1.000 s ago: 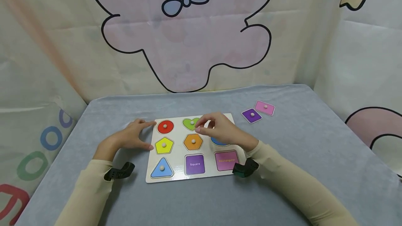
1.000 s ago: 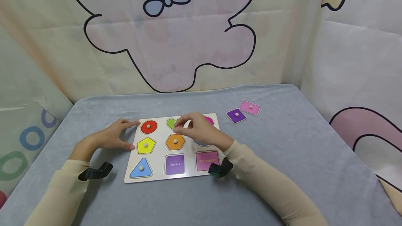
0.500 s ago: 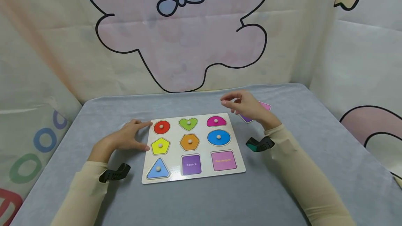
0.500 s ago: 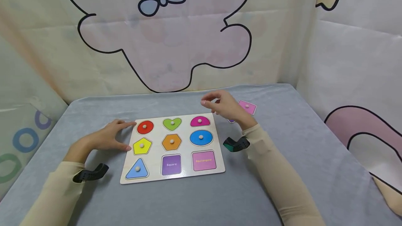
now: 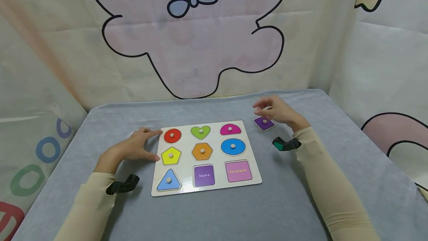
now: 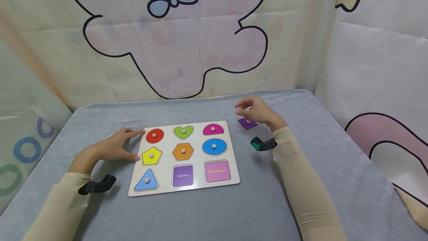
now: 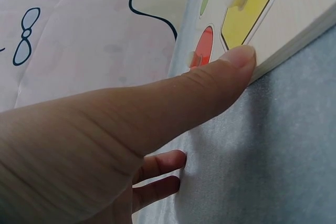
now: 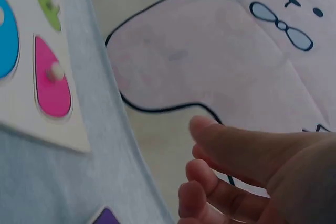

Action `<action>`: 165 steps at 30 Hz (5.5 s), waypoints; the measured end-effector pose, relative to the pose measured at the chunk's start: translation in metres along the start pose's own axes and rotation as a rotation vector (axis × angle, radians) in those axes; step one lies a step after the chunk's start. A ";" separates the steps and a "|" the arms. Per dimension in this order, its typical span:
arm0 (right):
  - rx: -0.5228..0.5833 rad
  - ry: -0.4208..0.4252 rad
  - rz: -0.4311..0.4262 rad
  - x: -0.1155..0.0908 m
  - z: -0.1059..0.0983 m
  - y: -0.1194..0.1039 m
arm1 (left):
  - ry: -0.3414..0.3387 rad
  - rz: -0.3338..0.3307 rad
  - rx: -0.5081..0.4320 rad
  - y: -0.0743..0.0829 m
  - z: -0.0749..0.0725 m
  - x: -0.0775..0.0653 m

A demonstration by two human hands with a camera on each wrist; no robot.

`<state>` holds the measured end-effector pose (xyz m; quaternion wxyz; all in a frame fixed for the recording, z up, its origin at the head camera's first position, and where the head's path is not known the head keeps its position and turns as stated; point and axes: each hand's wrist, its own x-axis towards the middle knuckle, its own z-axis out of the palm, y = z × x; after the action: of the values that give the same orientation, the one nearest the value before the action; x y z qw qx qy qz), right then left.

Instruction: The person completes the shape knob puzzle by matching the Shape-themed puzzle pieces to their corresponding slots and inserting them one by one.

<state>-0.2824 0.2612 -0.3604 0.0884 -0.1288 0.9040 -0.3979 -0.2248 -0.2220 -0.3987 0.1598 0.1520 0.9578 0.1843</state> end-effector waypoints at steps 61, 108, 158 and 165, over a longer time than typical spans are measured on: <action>-0.159 0.046 -0.021 0.012 0.012 0.033 | 0.005 -0.002 0.004 0.001 0.003 -0.003; -0.176 -0.113 -0.237 -0.006 0.063 -0.051 | 0.031 0.005 -0.011 0.000 0.001 0.002; -0.046 -0.398 -0.369 -0.029 0.136 -0.083 | 0.019 0.003 -0.025 -0.002 0.002 0.003; -0.049 -0.414 -0.368 -0.030 0.141 -0.083 | 0.023 -0.004 -0.020 -0.002 0.003 0.004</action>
<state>-0.2036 0.1182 -0.3917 0.1945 -0.3715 0.8374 -0.3505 -0.2278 -0.2213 -0.4031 0.1506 0.1465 0.9579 0.1954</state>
